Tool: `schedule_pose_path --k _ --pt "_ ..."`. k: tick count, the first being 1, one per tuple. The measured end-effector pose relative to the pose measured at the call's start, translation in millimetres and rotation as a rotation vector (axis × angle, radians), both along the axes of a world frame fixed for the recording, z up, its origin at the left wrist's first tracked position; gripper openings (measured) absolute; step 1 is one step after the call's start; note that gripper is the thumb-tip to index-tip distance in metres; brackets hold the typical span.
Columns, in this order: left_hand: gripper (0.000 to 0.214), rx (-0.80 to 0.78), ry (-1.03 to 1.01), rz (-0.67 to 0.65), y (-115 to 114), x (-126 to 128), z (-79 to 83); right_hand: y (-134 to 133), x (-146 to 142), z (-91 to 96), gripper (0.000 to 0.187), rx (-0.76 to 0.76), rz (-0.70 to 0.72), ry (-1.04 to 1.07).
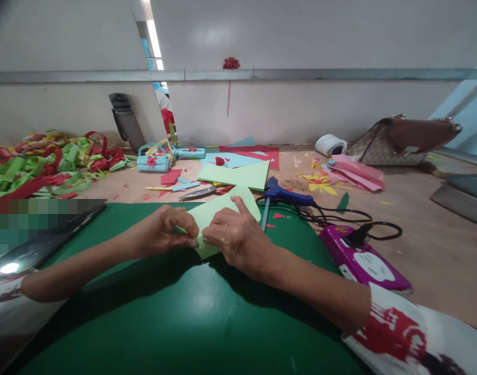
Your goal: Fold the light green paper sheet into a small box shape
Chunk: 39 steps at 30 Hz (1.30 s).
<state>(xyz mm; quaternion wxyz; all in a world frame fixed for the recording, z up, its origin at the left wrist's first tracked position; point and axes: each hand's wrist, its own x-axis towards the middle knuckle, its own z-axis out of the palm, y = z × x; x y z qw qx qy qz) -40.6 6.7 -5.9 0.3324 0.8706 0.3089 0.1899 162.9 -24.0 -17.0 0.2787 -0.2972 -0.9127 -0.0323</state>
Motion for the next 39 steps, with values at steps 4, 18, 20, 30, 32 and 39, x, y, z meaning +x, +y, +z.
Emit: schedule_pose_path --k 4,18,20,30,32,39 --pt "0.009 -0.007 -0.010 0.012 -1 1 1.3 0 -1 0.7 0.023 -0.009 0.000 0.003" --pt "0.007 -0.021 -0.025 0.029 -3 2 1.1 -2 -2 2.2 0.024 0.036 -0.014 -0.031" --pt "0.006 -0.018 -0.021 0.031 -4 1 1.7 -2 -2 3.2 0.025 0.027 -0.021 -0.035" --pt "0.006 0.010 -0.021 0.010 -4 2 5.4 -5 -4 0.1 0.022 0.023 -0.062 0.003" --pt "0.007 0.014 -0.024 0.011 -4 2 4.6 -3 -3 -3.4 0.022 0.042 -0.047 0.016" --pt "0.005 0.048 -0.027 -0.005 -3 2 2.8 -2 -1 -5.9 0.025 0.188 0.021 0.002"
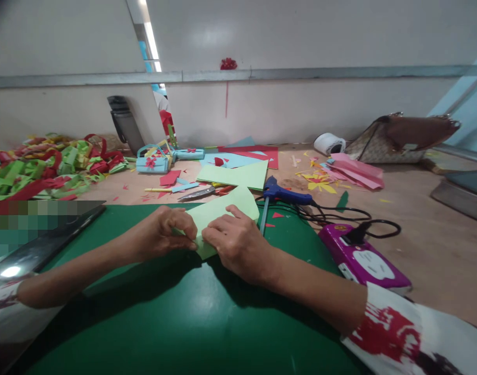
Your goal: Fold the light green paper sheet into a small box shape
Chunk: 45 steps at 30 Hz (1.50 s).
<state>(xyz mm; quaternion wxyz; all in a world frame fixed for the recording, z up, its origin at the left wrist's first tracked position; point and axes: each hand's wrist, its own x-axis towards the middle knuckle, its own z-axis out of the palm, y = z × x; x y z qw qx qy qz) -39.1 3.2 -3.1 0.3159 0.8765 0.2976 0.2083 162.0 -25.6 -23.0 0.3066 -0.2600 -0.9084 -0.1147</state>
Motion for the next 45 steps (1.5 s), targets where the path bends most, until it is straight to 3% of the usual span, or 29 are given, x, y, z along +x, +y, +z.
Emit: schedule_pose_path --k 19,36,45 --pt "0.007 0.000 -0.003 0.033 -2.7 1.4 2.0 1.8 -0.8 4.4 0.023 -0.135 -0.008 0.030" --pt "0.008 0.023 0.019 0.021 -1.7 1.7 -0.3 2.8 -3.6 5.2 0.030 -0.109 -0.042 -0.047" --pt "0.008 -0.018 0.020 0.113 -8.9 5.6 4.3 3.7 -6.8 5.5 0.022 -0.084 -0.106 -0.108"
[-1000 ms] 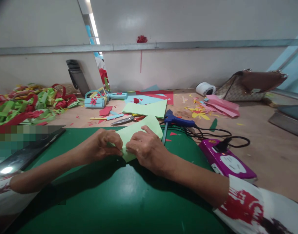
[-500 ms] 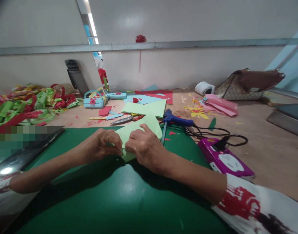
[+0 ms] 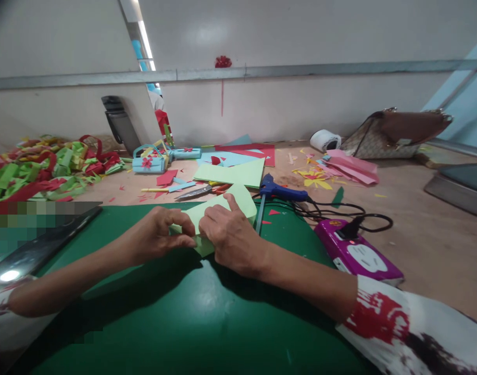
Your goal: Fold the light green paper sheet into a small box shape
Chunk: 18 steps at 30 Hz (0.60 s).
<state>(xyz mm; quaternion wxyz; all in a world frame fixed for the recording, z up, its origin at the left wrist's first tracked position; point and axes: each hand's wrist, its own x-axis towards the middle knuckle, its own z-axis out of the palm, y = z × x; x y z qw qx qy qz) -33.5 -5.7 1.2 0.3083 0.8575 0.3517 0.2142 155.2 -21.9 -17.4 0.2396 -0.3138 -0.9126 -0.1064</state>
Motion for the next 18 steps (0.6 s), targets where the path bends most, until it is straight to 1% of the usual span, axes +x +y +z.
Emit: schedule_pose_path --k 3,7,12,14,18 --pt "0.006 0.003 -0.027 0.055 -3 2 -0.8 -1 0 0.5 0.019 -0.005 -0.028 -0.029" --pt "0.009 0.045 -0.068 0.106 -6 5 -7.0 -1 0 0.7 0.019 0.001 -0.048 -0.039" --pt "0.013 0.051 -0.105 0.107 -11 9 -7.4 -2 0 2.3 0.019 -0.011 -0.050 -0.047" --pt "0.015 0.041 -0.105 0.103 -12 11 -5.2 -2 1 5.7 0.018 -0.059 -0.059 -0.054" --pt "0.014 0.057 -0.077 0.098 -12 12 -2.4 -4 4 15.1 0.015 -0.213 -0.097 -0.100"
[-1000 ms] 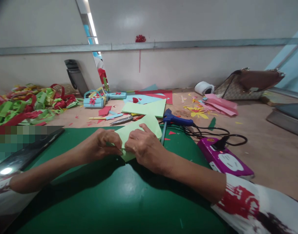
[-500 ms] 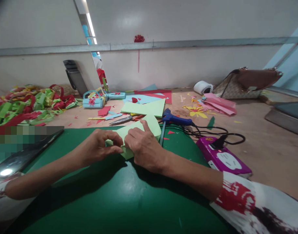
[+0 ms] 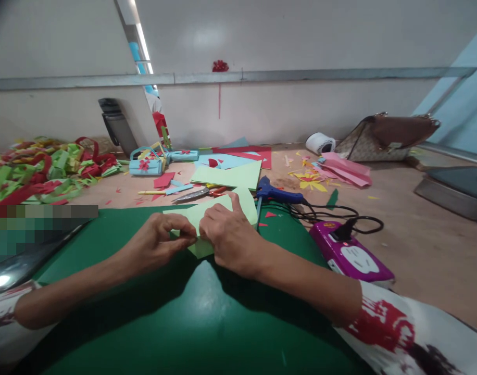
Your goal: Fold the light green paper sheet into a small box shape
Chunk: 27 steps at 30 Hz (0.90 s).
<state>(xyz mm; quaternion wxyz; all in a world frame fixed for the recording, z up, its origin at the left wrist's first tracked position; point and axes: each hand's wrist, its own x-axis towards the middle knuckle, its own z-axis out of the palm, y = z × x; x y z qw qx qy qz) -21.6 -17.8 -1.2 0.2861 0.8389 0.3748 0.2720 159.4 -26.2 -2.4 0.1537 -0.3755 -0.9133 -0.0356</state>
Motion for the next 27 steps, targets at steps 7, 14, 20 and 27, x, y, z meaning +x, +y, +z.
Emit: schedule_pose_path --k 7,14,20,27 --pt "0.012 0.001 0.060 0.052 2 -4 0.5 2 11 14.8 0.014 -0.165 -0.032 0.061" --pt "0.014 -0.092 0.058 0.138 10 -9 2.6 13 27 28.9 0.014 -0.090 -0.138 0.369" --pt "0.014 -0.095 0.096 0.120 16 -7 1.2 15 22 14.9 0.008 -0.151 -0.104 0.187" --pt "0.014 -0.052 0.114 0.086 19 -5 0.2 13 20 11.2 0.016 -0.160 -0.070 0.124"
